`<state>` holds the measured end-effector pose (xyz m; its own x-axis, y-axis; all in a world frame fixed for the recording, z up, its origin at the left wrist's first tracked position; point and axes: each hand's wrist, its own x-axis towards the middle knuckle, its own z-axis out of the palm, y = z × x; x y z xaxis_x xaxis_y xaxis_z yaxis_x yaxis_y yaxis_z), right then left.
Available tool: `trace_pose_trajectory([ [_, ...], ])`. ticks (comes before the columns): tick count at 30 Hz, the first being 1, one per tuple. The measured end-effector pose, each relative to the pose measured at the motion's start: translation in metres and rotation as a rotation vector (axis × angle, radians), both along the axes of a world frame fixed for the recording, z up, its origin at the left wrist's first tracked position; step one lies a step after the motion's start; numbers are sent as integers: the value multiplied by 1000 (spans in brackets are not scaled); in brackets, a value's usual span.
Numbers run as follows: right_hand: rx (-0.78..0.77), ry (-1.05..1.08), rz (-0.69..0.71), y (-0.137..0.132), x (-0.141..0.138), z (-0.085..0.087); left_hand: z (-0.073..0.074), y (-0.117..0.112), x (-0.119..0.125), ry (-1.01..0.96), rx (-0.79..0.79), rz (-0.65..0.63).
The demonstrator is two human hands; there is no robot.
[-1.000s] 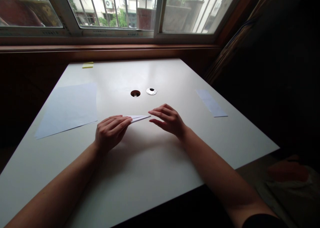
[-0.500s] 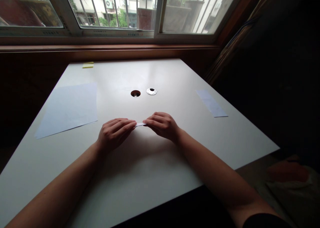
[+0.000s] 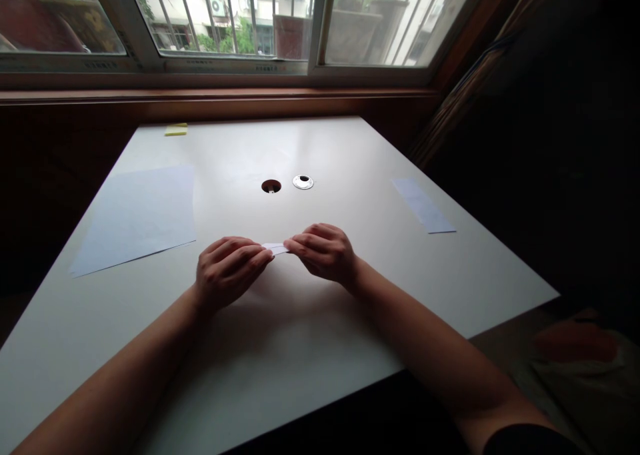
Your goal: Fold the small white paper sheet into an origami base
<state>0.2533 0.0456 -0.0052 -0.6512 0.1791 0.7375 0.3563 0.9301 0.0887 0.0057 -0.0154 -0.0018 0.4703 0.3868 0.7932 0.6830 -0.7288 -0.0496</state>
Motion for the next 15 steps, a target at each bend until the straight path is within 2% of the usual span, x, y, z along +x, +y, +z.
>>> trace_pose_trajectory([
  [6,-52,71,-30,7,12,-2,3,0,-2,-47,12,13],
  [15,-39,107,-59,9,18,0,2,0,-7,-71,8,42],
])
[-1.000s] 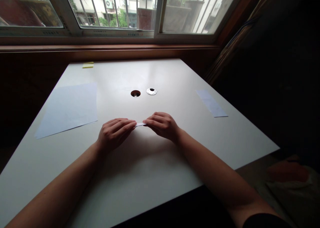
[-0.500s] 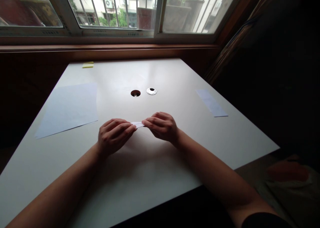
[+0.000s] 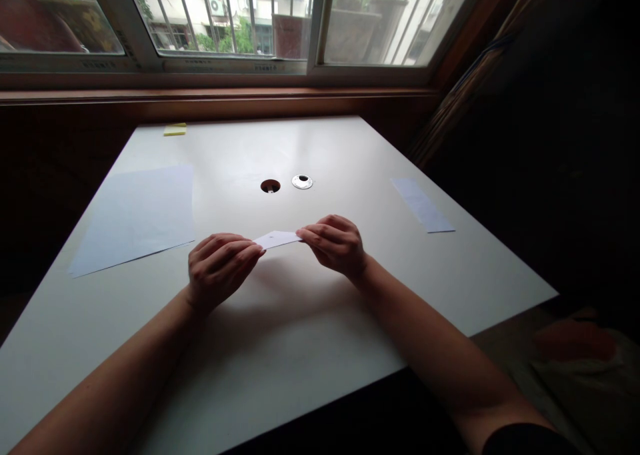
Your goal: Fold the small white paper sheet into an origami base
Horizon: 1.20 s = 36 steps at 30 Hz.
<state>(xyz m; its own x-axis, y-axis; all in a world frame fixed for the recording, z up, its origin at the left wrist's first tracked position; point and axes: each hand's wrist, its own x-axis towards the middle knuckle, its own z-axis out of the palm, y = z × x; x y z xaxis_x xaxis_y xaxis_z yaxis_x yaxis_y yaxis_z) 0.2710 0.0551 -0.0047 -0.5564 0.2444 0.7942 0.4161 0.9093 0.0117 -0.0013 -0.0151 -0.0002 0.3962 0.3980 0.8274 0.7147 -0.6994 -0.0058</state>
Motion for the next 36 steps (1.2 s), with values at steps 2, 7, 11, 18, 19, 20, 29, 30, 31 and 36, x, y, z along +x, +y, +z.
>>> trace_pose_trajectory([
  [2,1,-3,-4,0,0,0,0,0,0,-6,4,9],
  [7,9,26,22,0,-1,1,-2,5,-1,-29,4,64],
  [11,-15,55,11,0,0,1,-8,9,-4,-114,49,151],
  [18,-9,-88,18,0,-4,-3,-14,11,-4,-115,-111,49],
  [19,-4,-149,28,-1,-6,-3,-13,11,-3,-86,-122,62],
  [20,-1,-210,41,-1,-8,-3,-12,12,-2,-57,-134,78],
  [29,-185,-365,316,-6,-20,-4,-25,25,-4,276,-454,31],
  [30,-213,-337,319,-5,-20,-6,-27,26,-5,283,-464,27],
  [31,-237,-306,308,-3,-19,-8,-28,26,-6,284,-468,22],
  [36,-304,-258,165,8,-15,-17,-32,26,-6,277,-491,-4],
])
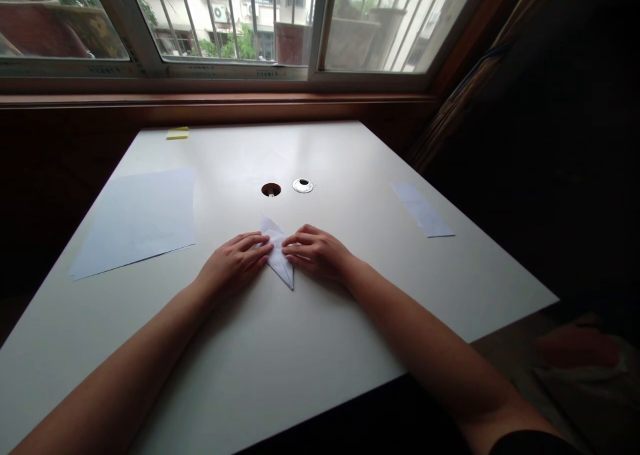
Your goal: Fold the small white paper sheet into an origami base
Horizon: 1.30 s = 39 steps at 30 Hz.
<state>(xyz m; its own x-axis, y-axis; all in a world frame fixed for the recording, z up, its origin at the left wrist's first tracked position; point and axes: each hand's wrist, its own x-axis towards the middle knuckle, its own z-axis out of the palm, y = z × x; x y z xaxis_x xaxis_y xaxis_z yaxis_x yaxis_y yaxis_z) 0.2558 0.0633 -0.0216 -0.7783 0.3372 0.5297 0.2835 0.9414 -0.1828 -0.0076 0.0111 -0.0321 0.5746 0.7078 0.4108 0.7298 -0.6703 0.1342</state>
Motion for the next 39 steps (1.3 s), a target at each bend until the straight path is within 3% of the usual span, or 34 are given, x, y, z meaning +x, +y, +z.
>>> trace_pose_trajectory([
  [14,-44,-92,-49,5,0,-3,9,-4,9,0,67,-70],
  [16,-44,-89,-47,6,1,-3,12,-8,12,-12,58,-130],
  [19,-42,-67,-62,7,1,-3,18,-15,17,-15,-13,-316],
  [22,-42,-49,-84,8,2,-5,23,-18,20,-15,-59,-388],
  [39,-55,-59,-95,9,2,-6,28,-21,21,48,-76,-445],
])
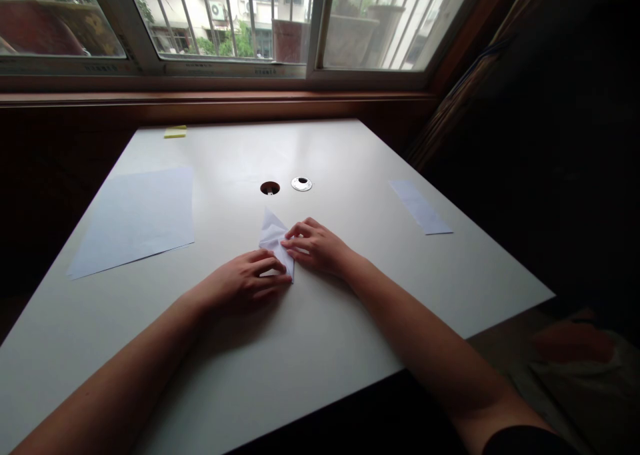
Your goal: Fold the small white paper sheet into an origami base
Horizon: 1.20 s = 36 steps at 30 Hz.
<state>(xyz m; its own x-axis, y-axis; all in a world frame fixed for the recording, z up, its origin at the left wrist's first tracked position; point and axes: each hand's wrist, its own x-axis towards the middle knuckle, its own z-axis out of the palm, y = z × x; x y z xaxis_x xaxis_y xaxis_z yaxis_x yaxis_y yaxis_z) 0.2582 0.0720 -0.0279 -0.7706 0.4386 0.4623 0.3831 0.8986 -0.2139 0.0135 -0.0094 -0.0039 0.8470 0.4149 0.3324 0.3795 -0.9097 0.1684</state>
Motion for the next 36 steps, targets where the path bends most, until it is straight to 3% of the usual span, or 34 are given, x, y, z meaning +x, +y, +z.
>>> trace_pose_trajectory([
  [12,-2,-19,-25,-2,-2,1,-4,-1,1,68,-4,32],
  [19,-13,-62,-50,-4,-3,4,-3,-2,5,-4,33,55],
  [24,17,-139,-167,-6,-2,8,-11,0,2,-92,20,74],
  [28,40,-198,-242,-7,-2,9,-15,2,-1,-190,-48,93],
  [36,28,-225,-258,-6,-2,8,-15,8,-9,-233,-184,29],
])
